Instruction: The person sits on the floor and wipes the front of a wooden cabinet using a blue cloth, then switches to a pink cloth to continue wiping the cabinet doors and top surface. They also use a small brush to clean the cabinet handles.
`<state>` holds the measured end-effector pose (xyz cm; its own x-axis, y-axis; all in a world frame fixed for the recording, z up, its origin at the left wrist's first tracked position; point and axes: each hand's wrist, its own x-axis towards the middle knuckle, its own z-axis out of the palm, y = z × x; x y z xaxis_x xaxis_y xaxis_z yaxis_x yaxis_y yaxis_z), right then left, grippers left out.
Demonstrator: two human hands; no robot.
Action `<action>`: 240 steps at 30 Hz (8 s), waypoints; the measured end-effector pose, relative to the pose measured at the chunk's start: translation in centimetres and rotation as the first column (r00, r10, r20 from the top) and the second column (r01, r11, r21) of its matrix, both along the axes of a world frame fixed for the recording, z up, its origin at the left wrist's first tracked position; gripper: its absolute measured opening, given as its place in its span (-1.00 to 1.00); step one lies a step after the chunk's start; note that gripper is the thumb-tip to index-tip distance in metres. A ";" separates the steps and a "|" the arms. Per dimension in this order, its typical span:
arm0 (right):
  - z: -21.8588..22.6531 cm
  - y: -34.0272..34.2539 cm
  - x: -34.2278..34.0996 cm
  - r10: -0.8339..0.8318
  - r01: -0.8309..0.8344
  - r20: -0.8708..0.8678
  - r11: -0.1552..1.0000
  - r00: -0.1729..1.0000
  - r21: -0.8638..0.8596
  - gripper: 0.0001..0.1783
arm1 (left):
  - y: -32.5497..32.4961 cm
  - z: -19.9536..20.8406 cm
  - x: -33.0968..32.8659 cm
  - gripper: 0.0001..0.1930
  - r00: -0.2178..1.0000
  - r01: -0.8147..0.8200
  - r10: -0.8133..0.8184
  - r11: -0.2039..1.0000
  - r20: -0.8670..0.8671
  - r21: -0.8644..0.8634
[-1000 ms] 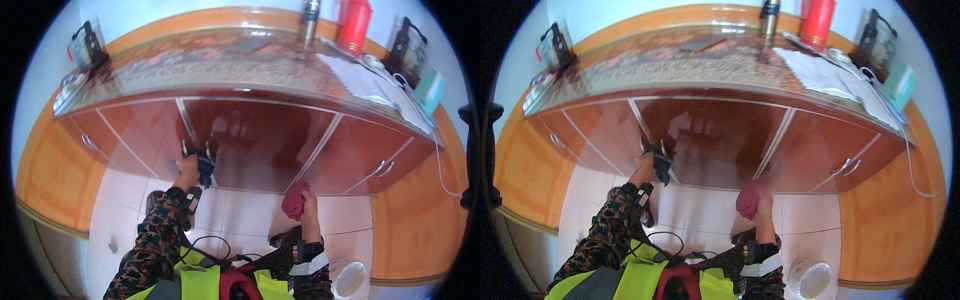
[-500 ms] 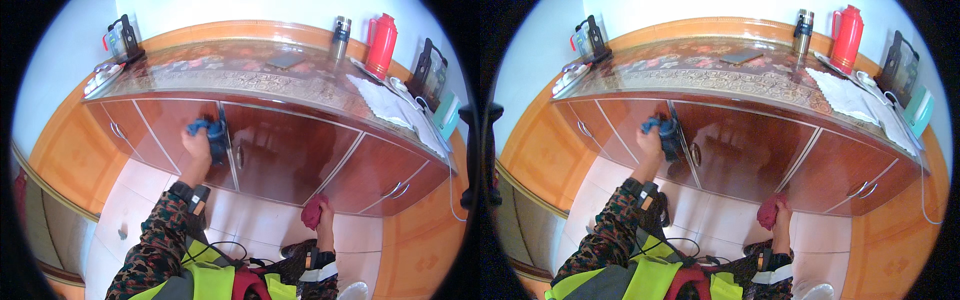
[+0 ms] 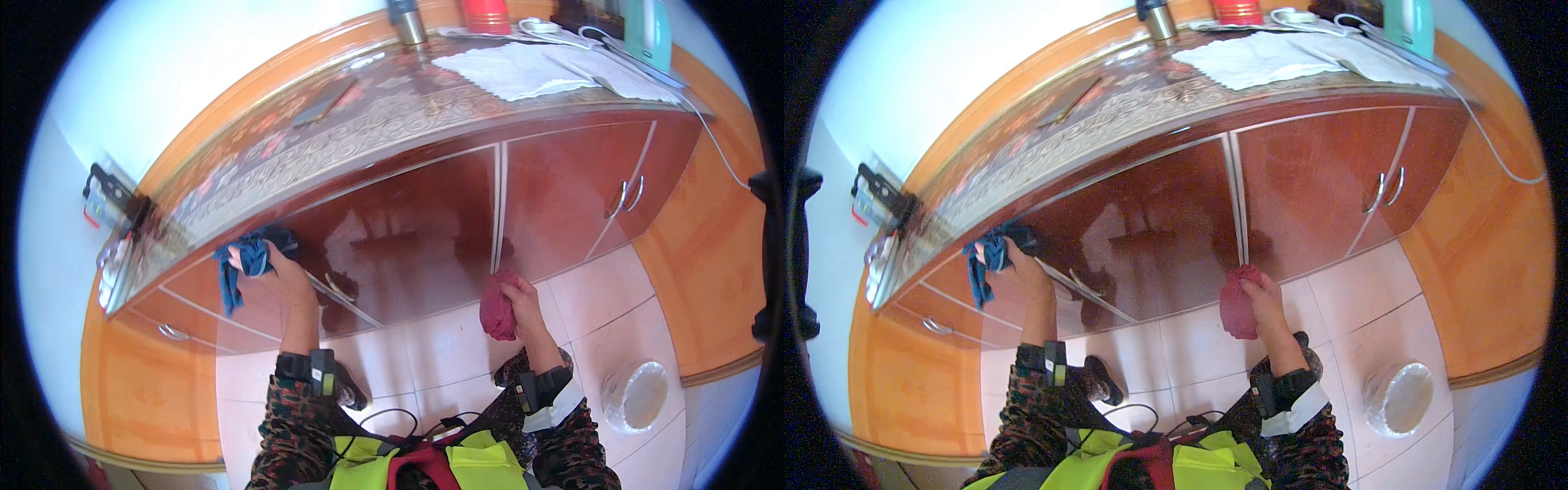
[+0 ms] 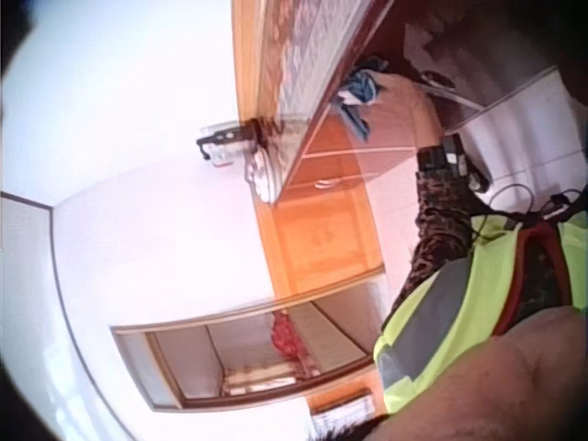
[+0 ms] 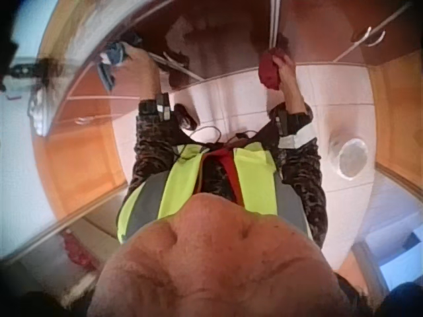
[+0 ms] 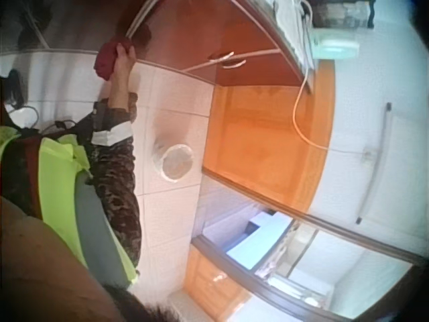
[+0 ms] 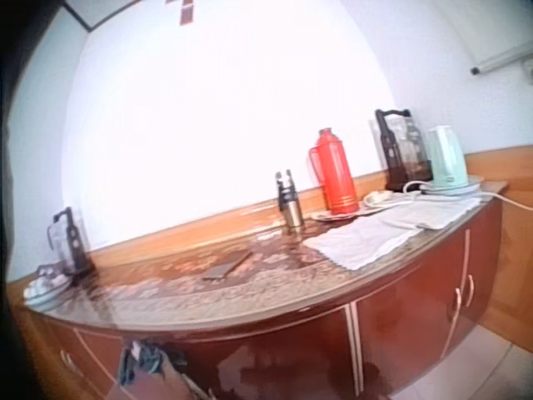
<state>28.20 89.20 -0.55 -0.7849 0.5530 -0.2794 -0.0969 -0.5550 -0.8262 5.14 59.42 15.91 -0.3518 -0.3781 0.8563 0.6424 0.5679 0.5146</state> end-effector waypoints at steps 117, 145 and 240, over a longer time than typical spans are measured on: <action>-1.5 1.3 -1.0 -0.304 0.303 -0.024 0.953 0.953 -0.022 -0.75 | 9.9 -26.7 9.3 -0.17 0.572 0.230 -0.334 0.942 0.749 0.244; -1.5 3.6 2.1 -0.353 0.353 0.009 0.935 0.936 -0.041 -0.69 | 4.8 -18.4 7.3 -0.39 0.725 0.243 -0.302 0.953 0.619 0.180; -0.2 1.3 1.3 -0.018 0.014 0.036 0.995 0.999 0.102 -0.73 | 7.4 -13.3 5.3 -0.12 0.418 -0.027 -0.682 0.651 0.600 0.759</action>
<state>29.48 90.48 -0.75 -0.7661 0.5922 -0.2499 -0.0734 -0.4669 -0.8813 10.46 66.83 2.64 -0.9146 -0.2914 -0.2804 -0.2137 -0.2404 0.9468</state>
